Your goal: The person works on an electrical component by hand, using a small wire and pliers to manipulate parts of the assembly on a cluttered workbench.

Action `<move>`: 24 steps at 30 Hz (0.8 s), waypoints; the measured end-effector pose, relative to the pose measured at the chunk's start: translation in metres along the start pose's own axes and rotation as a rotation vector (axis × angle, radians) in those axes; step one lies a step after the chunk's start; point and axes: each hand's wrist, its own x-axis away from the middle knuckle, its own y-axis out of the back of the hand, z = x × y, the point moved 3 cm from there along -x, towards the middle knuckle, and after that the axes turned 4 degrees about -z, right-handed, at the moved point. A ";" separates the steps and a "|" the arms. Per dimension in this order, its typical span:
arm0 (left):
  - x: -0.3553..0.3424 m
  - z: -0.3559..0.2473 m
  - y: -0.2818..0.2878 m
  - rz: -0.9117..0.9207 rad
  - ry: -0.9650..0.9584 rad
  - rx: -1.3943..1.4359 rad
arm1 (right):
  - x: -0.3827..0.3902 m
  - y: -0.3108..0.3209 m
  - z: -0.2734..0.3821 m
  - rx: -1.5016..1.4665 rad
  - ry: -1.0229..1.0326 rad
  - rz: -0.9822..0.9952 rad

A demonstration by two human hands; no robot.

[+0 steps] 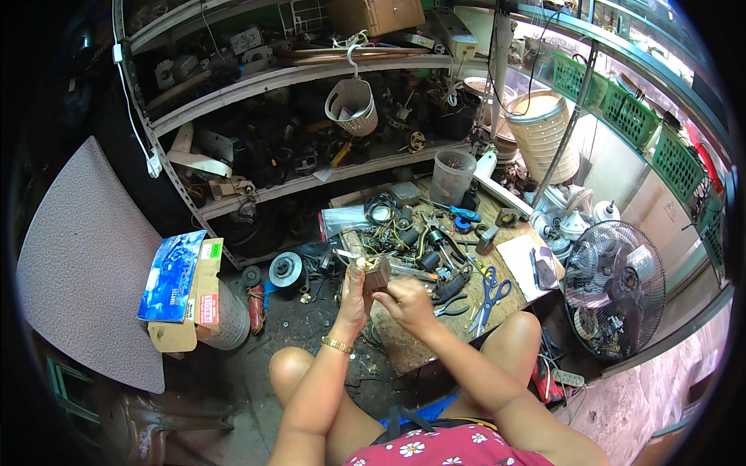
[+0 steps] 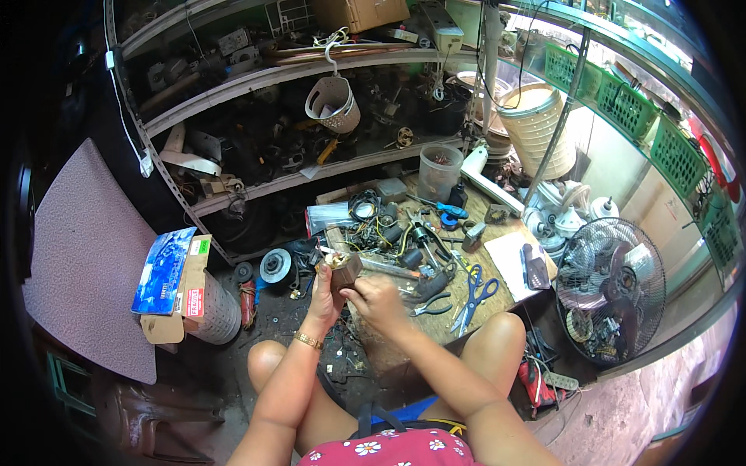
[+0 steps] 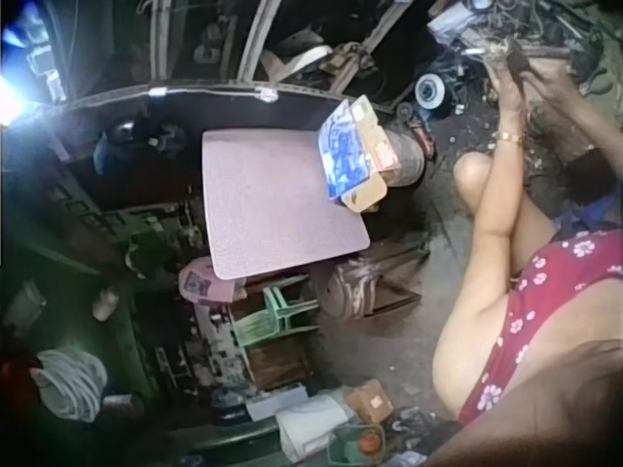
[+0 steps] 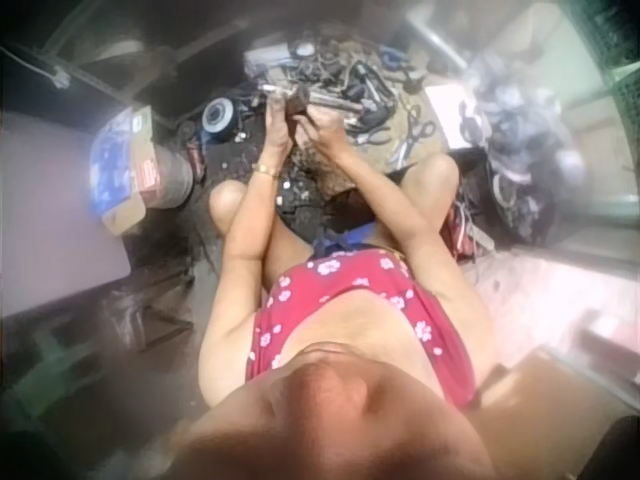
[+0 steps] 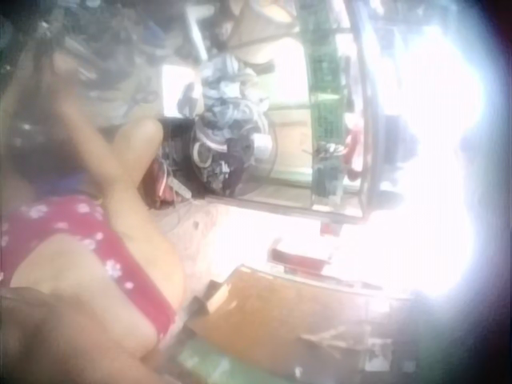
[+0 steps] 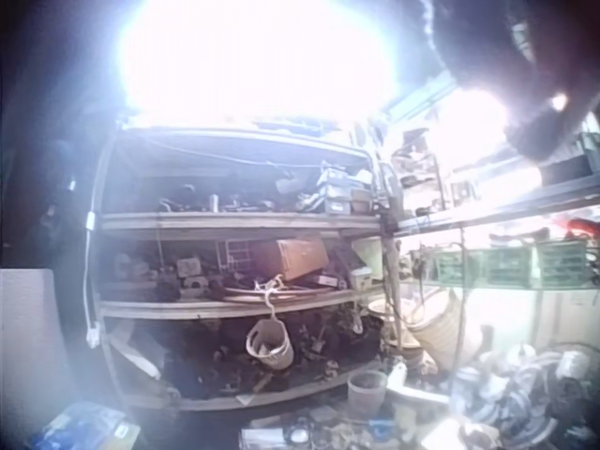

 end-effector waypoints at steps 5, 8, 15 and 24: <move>0.005 0.002 0.002 0.231 0.170 -0.049 | -0.055 0.064 -0.002 0.159 0.035 -0.031; 0.011 0.002 -0.022 0.294 0.238 -0.050 | -0.069 0.056 -0.011 0.166 0.281 0.193; 0.003 0.015 -0.018 0.273 0.302 -0.030 | -0.040 0.022 -0.078 -0.088 -0.519 0.120; 0.015 0.014 -0.019 0.253 0.399 0.056 | -0.066 0.038 -0.062 0.048 0.207 -0.057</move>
